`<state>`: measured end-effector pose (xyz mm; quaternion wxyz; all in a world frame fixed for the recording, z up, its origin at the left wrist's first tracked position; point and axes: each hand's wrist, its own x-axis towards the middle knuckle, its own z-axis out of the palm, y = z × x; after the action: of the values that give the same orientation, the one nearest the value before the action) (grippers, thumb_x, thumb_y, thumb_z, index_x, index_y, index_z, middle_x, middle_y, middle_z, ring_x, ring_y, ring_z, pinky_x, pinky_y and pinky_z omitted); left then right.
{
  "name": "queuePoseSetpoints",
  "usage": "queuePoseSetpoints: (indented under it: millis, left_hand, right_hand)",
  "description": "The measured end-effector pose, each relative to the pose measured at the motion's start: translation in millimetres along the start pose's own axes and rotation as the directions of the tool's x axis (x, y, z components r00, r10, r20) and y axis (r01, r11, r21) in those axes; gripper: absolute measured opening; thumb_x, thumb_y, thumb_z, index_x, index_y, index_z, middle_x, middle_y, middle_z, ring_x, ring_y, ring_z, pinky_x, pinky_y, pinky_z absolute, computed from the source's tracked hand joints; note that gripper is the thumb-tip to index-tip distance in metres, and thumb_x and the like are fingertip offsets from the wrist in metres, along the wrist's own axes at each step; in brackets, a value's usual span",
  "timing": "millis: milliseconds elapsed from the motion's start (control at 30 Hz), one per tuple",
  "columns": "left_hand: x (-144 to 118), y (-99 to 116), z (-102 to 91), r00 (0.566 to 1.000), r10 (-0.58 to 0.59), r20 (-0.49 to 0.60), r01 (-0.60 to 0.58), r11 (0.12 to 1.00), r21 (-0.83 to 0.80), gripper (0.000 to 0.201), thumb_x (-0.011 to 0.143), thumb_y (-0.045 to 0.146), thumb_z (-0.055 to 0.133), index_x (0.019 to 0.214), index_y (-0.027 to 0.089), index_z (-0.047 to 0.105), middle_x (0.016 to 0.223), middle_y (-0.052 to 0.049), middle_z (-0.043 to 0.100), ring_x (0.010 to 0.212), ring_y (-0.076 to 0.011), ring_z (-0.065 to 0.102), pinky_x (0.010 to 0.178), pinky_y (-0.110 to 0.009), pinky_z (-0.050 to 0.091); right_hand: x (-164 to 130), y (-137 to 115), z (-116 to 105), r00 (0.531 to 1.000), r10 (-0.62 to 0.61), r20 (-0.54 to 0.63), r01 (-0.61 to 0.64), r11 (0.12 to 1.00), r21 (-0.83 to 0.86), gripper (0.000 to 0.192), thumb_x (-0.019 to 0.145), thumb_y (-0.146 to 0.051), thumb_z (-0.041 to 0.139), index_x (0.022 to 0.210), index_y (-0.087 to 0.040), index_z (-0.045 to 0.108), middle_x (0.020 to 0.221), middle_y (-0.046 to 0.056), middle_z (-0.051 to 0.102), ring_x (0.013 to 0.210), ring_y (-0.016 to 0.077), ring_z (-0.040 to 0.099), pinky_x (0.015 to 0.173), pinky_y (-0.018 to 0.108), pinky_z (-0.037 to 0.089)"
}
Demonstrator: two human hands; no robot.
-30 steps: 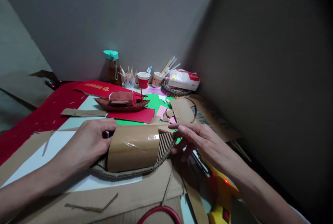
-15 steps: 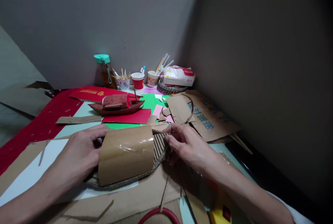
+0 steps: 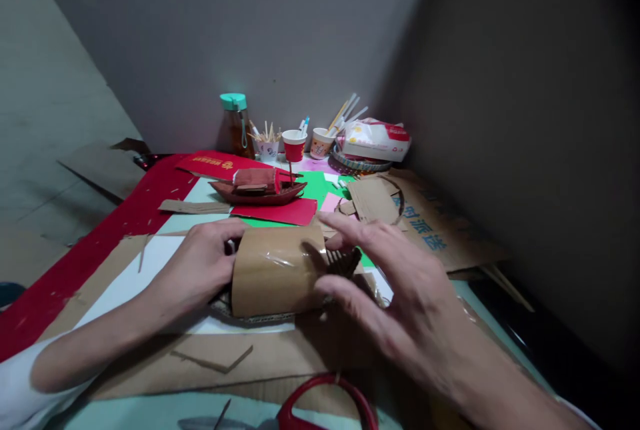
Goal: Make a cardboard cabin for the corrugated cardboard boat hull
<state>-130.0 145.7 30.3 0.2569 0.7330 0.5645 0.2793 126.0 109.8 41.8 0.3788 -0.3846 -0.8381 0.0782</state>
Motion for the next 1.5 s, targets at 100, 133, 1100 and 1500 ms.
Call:
queuePoseSetpoints:
  millis: [100,133,1100,1500]
  left_hand:
    - [1.0,-0.5,-0.4,0.999,0.047,0.008,-0.047,0.999,-0.021,0.024,0.075,0.027,0.065,0.091,0.02,0.081,0.092,-0.006,0.08,0.085,-0.0243,0.07,0.075,-0.033,0.051]
    - [1.1,0.0,-0.6,0.998,0.059,0.007,-0.059,0.998,-0.023,0.023,0.076,0.028,0.065,0.091,0.02,0.081,0.092,-0.006,0.08,0.084,-0.0237,0.07,0.076,-0.033,0.051]
    - [-3.7,3.5,-3.5,0.999,0.039,-0.006,-0.039,0.999,-0.02,0.032,0.085,0.018,0.057,0.106,0.023,0.081,0.098,-0.004,0.081,0.083,-0.0209,0.071,0.072,-0.03,0.053]
    - [-69.3,-23.9,-23.9,0.894,0.377,-0.243,-0.337,0.922,0.193,0.021,0.088,0.026,0.068,0.107,0.029,0.076,0.112,-0.008,0.075,0.103,-0.0266,0.066,0.09,-0.039,0.052]
  right_hand:
    - [-2.9,-5.5,7.9,0.992,-0.063,0.108,0.063,0.998,0.009,0.049,0.098,-0.03,0.063,0.144,-0.027,0.048,0.116,0.003,0.071,0.102,0.0203,0.063,0.093,0.036,0.046]
    - [-3.6,-5.5,9.7,0.99,-0.053,0.13,0.05,0.998,0.023,0.048,0.098,-0.029,0.064,0.143,-0.029,0.049,0.118,0.003,0.071,0.103,0.0198,0.063,0.091,0.035,0.047]
    - [-12.5,11.7,10.5,0.97,-0.106,0.219,0.114,0.993,-0.025,0.056,0.093,-0.006,0.058,0.139,-0.035,0.051,0.102,0.003,0.069,0.086,0.0172,0.07,0.065,0.022,0.058]
    - [-17.4,20.6,13.4,0.971,-0.153,0.183,0.179,0.975,-0.133,0.058,0.093,-0.011,0.059,0.144,-0.036,0.049,0.106,0.005,0.072,0.089,0.0218,0.073,0.06,0.026,0.06]
